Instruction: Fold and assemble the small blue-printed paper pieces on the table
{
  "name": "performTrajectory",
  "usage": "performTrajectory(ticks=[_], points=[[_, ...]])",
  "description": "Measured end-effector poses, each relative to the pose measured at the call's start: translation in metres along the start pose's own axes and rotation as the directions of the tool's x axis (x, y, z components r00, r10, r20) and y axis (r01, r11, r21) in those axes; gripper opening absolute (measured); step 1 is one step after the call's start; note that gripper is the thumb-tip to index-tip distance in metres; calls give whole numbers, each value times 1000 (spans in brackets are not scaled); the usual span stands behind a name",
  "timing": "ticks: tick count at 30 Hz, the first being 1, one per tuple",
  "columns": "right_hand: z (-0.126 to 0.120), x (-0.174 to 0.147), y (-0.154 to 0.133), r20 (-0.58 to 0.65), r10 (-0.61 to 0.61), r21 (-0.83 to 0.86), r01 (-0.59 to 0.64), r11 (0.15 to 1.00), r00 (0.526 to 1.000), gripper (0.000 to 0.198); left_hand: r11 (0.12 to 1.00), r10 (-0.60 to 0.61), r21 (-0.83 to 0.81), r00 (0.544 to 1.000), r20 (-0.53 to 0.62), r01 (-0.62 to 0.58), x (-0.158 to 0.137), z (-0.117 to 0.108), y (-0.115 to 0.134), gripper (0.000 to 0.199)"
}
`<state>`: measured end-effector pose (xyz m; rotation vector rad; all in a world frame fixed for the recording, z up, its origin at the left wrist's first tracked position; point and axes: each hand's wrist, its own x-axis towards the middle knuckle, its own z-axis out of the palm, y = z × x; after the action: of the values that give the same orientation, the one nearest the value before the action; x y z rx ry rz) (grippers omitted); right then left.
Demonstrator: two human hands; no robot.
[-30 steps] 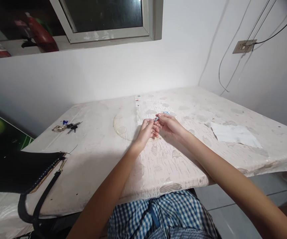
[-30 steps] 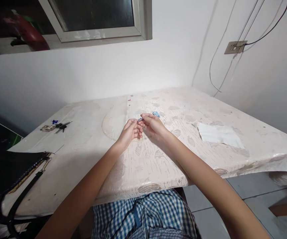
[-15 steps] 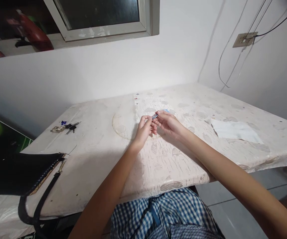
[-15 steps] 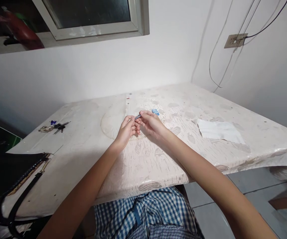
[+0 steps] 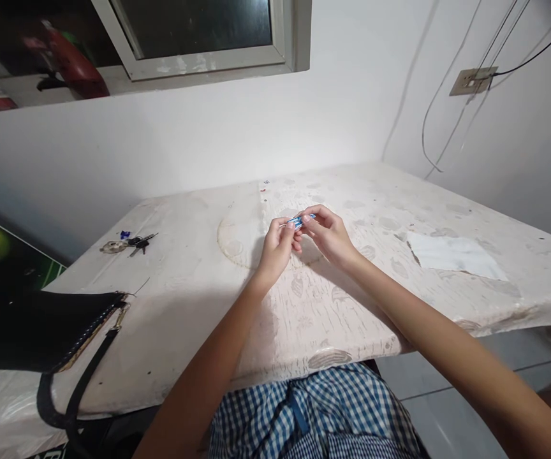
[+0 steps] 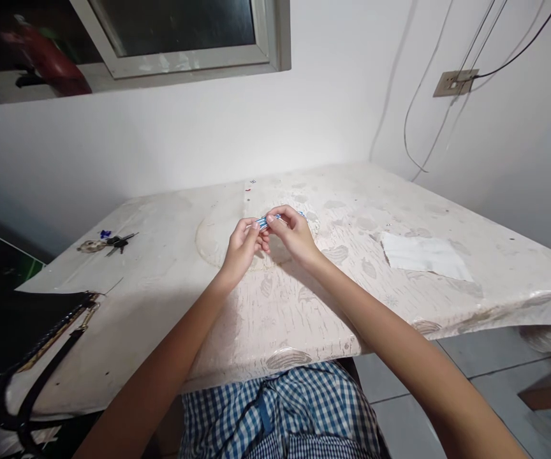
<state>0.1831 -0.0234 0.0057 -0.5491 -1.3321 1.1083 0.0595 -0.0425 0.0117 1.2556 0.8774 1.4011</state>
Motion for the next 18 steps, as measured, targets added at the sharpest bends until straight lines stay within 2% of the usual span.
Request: performTrajectory(ticks=[5, 9, 13, 18], points=[[1, 0, 1, -5, -29, -14, 29, 999, 1000, 21, 975, 100, 205, 994, -37, -90, -4, -4, 3, 8], [2, 0, -2, -7, -52, -26, 52, 998, 999, 19, 886, 239, 405, 971, 20, -227, -5, -9, 6, 12], [4, -1, -4, -30, -57, -22, 56, 998, 998, 18, 829, 278, 490, 959, 60, -271, -7, -10, 9, 11], [3, 1, -6, -50, 93, 133, -86, 987, 994, 21, 788, 313, 529, 945, 97, -315, -7, -10, 9, 17]])
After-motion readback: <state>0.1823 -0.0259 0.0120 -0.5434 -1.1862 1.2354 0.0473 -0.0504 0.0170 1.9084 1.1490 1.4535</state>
